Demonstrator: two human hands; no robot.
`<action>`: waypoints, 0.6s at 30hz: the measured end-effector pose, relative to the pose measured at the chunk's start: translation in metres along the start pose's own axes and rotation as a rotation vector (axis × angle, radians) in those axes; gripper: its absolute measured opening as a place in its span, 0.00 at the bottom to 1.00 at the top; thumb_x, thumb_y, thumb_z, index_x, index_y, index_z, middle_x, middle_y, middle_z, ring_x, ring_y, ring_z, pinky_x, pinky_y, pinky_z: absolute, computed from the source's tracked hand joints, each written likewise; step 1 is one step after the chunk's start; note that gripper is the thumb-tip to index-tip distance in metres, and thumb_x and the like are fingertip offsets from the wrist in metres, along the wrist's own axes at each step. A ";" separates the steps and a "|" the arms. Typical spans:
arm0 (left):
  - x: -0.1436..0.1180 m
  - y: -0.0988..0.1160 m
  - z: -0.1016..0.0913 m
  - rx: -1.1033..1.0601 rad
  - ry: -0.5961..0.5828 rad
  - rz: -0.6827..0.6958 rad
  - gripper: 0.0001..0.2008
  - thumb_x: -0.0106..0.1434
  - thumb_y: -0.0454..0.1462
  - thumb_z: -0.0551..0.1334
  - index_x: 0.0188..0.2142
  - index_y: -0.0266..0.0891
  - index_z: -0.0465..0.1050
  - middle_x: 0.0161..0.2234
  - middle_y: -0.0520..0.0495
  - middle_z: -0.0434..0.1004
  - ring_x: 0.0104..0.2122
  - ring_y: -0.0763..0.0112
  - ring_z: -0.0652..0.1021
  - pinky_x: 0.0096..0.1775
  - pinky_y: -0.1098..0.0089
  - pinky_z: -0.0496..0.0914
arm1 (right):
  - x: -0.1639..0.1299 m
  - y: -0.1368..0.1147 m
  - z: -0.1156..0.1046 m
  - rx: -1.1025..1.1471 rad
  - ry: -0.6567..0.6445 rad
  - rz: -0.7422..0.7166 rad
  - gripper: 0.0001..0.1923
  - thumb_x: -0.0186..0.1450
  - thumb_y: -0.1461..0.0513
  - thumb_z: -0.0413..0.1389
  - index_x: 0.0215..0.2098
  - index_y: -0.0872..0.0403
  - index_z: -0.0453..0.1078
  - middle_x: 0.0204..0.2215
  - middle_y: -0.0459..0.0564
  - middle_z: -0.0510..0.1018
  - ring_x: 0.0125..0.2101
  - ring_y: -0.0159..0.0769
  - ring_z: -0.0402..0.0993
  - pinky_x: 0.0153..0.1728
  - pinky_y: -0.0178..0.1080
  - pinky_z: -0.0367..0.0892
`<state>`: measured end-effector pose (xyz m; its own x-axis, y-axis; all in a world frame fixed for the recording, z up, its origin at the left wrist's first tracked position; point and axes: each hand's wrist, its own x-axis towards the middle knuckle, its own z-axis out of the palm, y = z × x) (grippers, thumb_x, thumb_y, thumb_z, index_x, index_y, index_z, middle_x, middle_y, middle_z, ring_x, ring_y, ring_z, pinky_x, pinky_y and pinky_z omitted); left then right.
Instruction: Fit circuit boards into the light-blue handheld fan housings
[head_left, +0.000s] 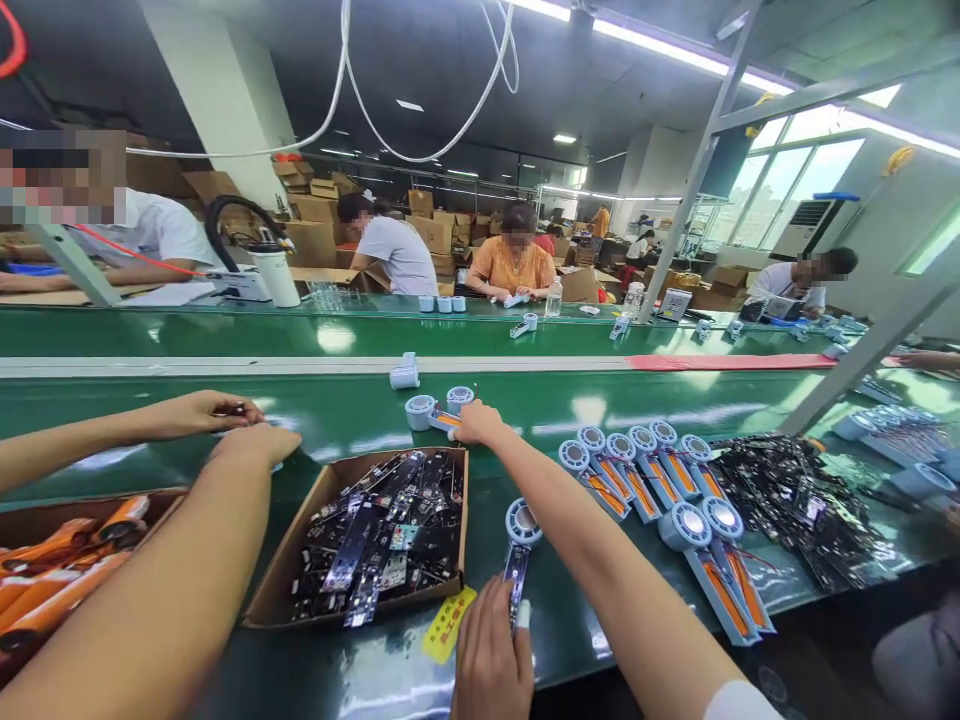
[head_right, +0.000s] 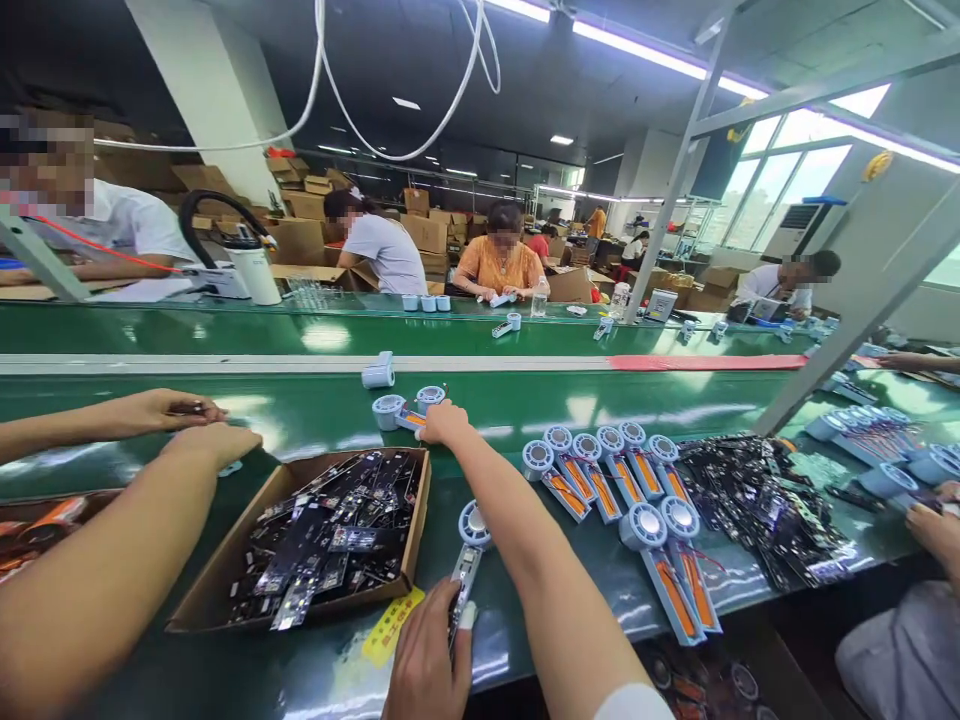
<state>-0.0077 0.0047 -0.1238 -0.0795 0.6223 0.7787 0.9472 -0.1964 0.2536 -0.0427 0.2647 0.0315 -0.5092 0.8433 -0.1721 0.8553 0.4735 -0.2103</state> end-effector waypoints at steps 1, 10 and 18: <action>0.001 0.002 -0.002 -0.005 0.003 -0.036 0.15 0.71 0.34 0.49 0.52 0.33 0.68 0.43 0.37 0.81 0.42 0.59 0.81 0.44 0.61 0.75 | -0.007 0.002 -0.006 0.013 0.005 0.010 0.19 0.69 0.53 0.59 0.52 0.57 0.71 0.52 0.56 0.76 0.49 0.44 0.75 0.48 0.48 0.71; 0.003 0.011 -0.007 -0.056 -0.043 -0.170 0.16 0.73 0.38 0.46 0.51 0.34 0.67 0.43 0.37 0.80 0.42 0.57 0.81 0.44 0.57 0.75 | -0.190 0.055 -0.034 0.090 0.327 0.098 0.19 0.68 0.49 0.53 0.32 0.54 0.76 0.36 0.53 0.80 0.39 0.43 0.77 0.37 0.37 0.66; 0.018 0.000 -0.025 -0.176 -0.210 -0.217 0.15 0.72 0.44 0.50 0.48 0.39 0.68 0.42 0.38 0.82 0.42 0.55 0.83 0.41 0.57 0.77 | -0.328 0.106 0.109 0.018 0.625 0.298 0.10 0.67 0.54 0.54 0.32 0.48 0.74 0.47 0.55 0.78 0.39 0.46 0.79 0.32 0.41 0.73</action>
<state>-0.0167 -0.0031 -0.0951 -0.1904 0.8025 0.5654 0.8453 -0.1588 0.5101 0.2043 0.0108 -0.0388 -0.0974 0.9277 0.3603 0.9458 0.1990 -0.2568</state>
